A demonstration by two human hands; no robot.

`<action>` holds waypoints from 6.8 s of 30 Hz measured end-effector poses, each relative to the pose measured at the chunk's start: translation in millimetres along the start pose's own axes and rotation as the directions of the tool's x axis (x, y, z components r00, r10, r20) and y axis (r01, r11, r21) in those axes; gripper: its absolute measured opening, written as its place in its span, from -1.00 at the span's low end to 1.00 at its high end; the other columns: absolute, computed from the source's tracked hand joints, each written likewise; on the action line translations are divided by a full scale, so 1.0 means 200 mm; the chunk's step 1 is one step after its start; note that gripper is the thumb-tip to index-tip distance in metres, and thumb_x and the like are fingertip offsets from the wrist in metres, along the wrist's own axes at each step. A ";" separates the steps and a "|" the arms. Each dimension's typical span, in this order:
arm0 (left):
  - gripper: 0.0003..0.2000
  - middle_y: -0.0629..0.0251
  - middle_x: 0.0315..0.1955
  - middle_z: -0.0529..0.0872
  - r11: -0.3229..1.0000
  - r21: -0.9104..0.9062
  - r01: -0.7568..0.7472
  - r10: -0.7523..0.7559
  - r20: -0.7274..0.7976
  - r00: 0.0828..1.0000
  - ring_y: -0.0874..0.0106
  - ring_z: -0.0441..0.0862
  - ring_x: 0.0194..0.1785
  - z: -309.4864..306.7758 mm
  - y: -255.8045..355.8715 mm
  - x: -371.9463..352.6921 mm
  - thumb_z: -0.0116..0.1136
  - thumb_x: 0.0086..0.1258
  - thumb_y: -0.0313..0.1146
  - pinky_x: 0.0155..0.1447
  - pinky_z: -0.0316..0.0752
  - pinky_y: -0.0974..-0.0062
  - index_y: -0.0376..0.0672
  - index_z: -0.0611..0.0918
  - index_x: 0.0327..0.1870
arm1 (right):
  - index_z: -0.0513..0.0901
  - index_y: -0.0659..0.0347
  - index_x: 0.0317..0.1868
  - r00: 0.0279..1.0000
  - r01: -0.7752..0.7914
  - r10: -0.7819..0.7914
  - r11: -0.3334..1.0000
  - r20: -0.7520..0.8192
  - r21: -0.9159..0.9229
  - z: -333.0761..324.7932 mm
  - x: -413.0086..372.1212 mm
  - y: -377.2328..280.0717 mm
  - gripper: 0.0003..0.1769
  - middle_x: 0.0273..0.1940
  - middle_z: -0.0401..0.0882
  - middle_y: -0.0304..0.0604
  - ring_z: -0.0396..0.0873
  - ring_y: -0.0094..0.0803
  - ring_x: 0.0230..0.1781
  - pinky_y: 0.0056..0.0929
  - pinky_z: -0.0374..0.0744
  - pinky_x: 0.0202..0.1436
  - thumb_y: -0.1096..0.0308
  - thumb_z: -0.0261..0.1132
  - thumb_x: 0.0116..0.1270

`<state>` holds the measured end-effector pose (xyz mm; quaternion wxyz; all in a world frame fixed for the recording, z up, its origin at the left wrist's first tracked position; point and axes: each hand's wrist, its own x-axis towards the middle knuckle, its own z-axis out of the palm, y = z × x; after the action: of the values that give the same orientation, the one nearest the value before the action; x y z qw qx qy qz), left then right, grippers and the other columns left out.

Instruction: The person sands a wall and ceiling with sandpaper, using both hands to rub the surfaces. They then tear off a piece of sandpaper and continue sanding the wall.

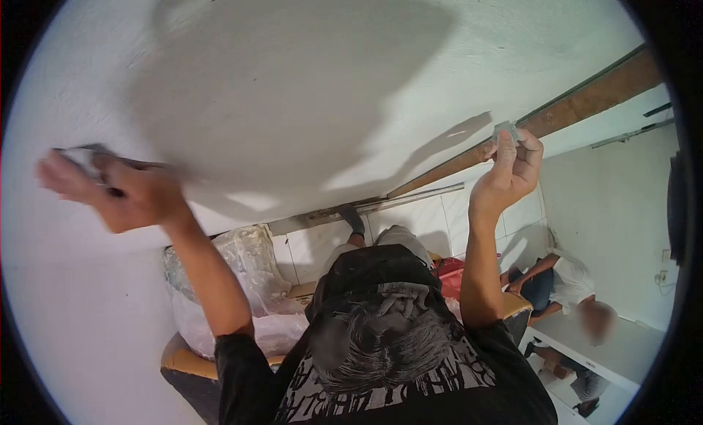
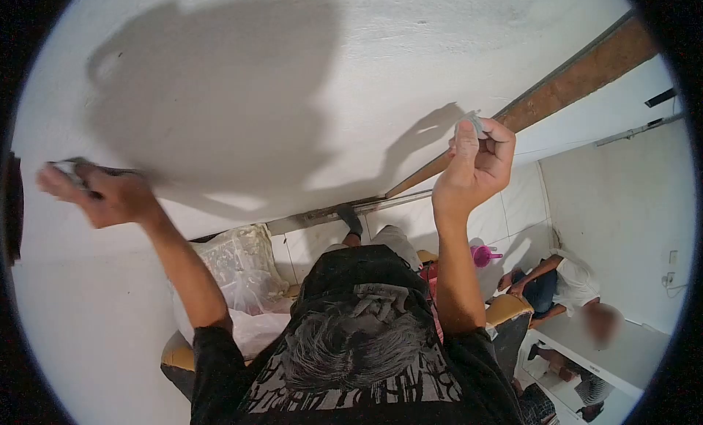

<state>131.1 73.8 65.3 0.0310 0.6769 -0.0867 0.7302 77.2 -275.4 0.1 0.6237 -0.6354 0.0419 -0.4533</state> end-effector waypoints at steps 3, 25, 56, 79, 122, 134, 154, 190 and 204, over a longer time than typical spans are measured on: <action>-0.71 -0.02 -0.06 0.59 0.972 -0.052 0.227 -0.231 -0.097 0.968 0.23 0.51 0.04 -0.01 -0.14 0.24 -0.04 0.25 -0.50 0.13 0.38 0.32 -0.46 0.54 -0.04 | 0.43 0.27 -0.25 1.000 0.024 -0.024 1.000 0.000 -0.012 -0.02 -0.02 -0.03 -0.88 -0.42 0.47 -0.23 0.35 -0.65 -0.54 -0.70 0.35 -0.52 0.54 0.21 0.24; -0.59 -0.01 0.14 0.41 0.720 -0.104 0.686 -0.694 -0.136 0.707 0.27 0.42 0.11 -0.20 -0.27 0.12 -0.20 0.43 -0.37 0.20 0.32 0.48 -0.47 0.31 0.20 | 0.42 0.25 -0.27 0.991 -0.137 0.136 0.990 -0.015 -0.021 -0.20 -0.14 0.02 -0.91 -0.48 0.41 -0.30 0.32 -0.68 -0.56 -0.71 0.31 -0.53 0.53 0.17 0.24; -0.62 -0.03 0.21 0.33 0.758 -0.186 0.626 -0.645 -0.065 0.761 0.25 0.32 0.26 -0.20 -0.03 -0.05 -0.21 0.40 -0.46 0.31 0.23 0.43 -0.48 0.32 0.19 | 0.45 0.30 0.03 0.699 -0.363 0.651 -0.032 -0.295 -0.931 -1.88 -0.90 0.93 -0.53 -0.26 0.61 0.15 0.61 -0.11 -0.21 -0.24 0.53 -0.12 0.36 0.19 0.06; -0.62 -0.02 -0.12 0.54 0.590 -0.041 0.806 -0.800 -0.166 0.577 0.23 0.48 -0.14 -0.26 -0.39 0.14 -0.26 0.42 -0.26 0.00 0.42 0.40 -0.45 0.49 -0.09 | 0.51 0.29 -0.40 0.700 -0.609 0.671 0.383 -0.244 -0.695 -1.48 -0.60 0.82 -0.81 -0.62 0.51 -0.17 0.43 -0.51 -0.66 -0.49 0.41 -0.56 0.34 0.07 0.21; -0.54 -0.01 0.37 0.01 0.754 -0.197 0.627 -0.629 0.057 0.775 0.13 -0.10 0.44 -0.23 0.04 0.37 -0.32 0.45 -0.30 0.45 -0.17 0.34 -0.30 0.18 0.32 | 0.39 0.26 -0.19 0.830 -0.477 0.548 0.796 0.108 -0.373 -0.83 -0.29 0.39 -0.77 -0.38 0.50 -0.21 0.57 -0.53 -0.45 -0.64 0.48 -0.57 0.61 0.19 0.14; -0.54 -0.08 0.37 -0.06 0.992 -0.036 0.124 -0.105 0.331 0.938 0.06 -0.24 0.45 -0.14 0.61 0.00 -0.26 0.43 -0.35 0.40 -0.40 -0.02 -0.26 0.19 0.33 | 0.34 0.24 -0.45 0.803 -0.535 0.580 0.802 0.136 -0.265 -0.89 -0.38 0.46 -0.83 -0.47 0.50 -0.21 0.49 -0.59 -0.53 -0.64 0.46 -0.56 0.65 0.17 0.11; -0.76 0.33 -0.36 0.66 -0.036 0.218 0.975 0.005 0.976 -0.218 0.63 0.53 -0.30 -0.43 1.32 -0.93 0.03 0.37 -0.37 -0.18 0.44 0.67 -0.34 0.61 -0.09 | 0.58 0.29 -0.15 0.545 -0.694 0.632 0.709 0.551 -0.127 -0.62 -0.49 0.35 -0.79 -0.39 0.58 -0.26 0.49 -0.64 -0.40 -0.63 0.50 -0.35 0.49 0.30 0.18; -0.77 0.46 -0.53 0.54 -0.241 0.160 0.957 -0.086 0.979 -0.185 0.70 0.38 -0.44 -0.64 0.97 -0.52 0.05 0.38 -0.33 -0.21 0.45 0.64 -0.36 0.61 -0.27 | 0.53 0.25 -0.33 0.940 -0.244 0.273 0.957 0.205 -0.154 -0.37 -0.26 -0.07 -0.85 -0.36 0.47 -0.31 0.42 -0.67 -0.41 -0.73 0.43 -0.37 0.54 0.34 0.10; -0.72 0.16 -0.31 0.62 -0.400 -0.061 0.914 -0.459 0.877 -0.142 0.32 0.63 -0.19 -0.72 0.77 -0.52 -0.03 0.42 -0.29 -0.11 0.56 0.42 -0.40 0.53 -0.13 | 0.64 0.31 -0.15 0.888 0.403 -0.457 0.821 -0.043 -0.405 -0.15 0.03 0.06 -0.69 -0.07 0.47 0.01 0.54 -0.41 -0.26 -0.58 0.62 -0.41 0.59 0.38 0.02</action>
<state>-28.1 -45.5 -60.2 0.8106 0.5633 0.1082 0.1179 68.6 -304.1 -12.5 0.3633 -0.7054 0.0285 -0.6080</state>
